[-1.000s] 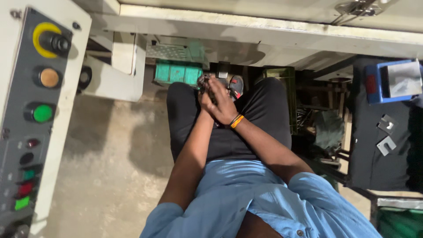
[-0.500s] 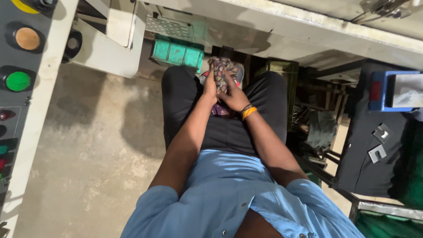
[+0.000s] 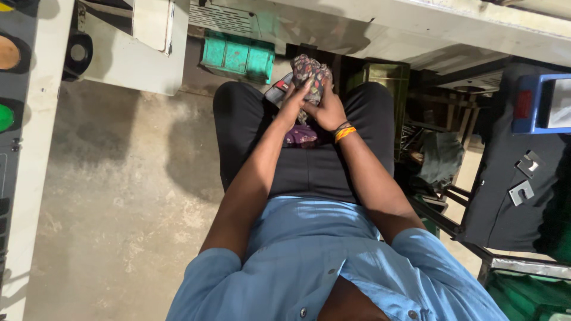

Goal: The person sits on the floor and repeatedly wipes small metal parts with a patterned cloth. They pick up each part, wipe it thoroughly, and place it on a nearby surface. The person also wipes the interior of a machine compartment with the cloth.

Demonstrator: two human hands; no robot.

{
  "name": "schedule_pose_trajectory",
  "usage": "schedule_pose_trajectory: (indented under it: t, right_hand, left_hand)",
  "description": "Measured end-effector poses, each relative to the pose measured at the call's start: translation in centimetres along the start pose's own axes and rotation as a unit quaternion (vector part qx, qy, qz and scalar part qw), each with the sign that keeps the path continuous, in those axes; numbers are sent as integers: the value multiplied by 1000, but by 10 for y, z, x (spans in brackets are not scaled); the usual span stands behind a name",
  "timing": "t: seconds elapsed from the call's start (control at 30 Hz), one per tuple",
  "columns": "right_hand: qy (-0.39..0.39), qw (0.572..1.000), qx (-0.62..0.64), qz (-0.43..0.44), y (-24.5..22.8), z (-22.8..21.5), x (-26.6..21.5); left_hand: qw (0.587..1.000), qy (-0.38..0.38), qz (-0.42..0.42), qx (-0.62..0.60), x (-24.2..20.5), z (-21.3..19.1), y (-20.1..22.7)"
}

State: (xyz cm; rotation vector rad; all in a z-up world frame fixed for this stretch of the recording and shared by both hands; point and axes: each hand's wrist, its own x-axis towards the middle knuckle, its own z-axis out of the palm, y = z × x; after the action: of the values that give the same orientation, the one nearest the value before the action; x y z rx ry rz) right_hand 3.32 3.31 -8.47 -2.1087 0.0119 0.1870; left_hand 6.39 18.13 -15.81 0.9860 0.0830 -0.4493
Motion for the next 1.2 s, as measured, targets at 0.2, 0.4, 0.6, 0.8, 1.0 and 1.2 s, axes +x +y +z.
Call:
schedule_pose_trajectory:
  t: [0.2, 0.4, 0.6, 0.8, 1.0, 1.2]
  right_hand:
    - [14, 999, 36, 37, -13, -6, 1]
    - [-14, 997, -2, 76, 2, -7, 4]
    - [-38, 990, -39, 133, 7, 3, 12]
    - [-24, 994, 5, 106, 17, 11, 10]
    - [-7, 994, 23, 102, 19, 20, 13]
    - [-10, 991, -14, 133, 5, 19, 14]
  left_hand:
    - [997, 17, 68, 6, -8, 13, 17]
    - [995, 63, -23, 69, -6, 10, 8]
    - [990, 100, -47, 86, -2, -3, 3]
    - [990, 107, -49, 73, -5, -13, 0]
    - [995, 44, -84, 6, -1, -17, 15]
    - [998, -16, -66, 13, -16, 6, 44]
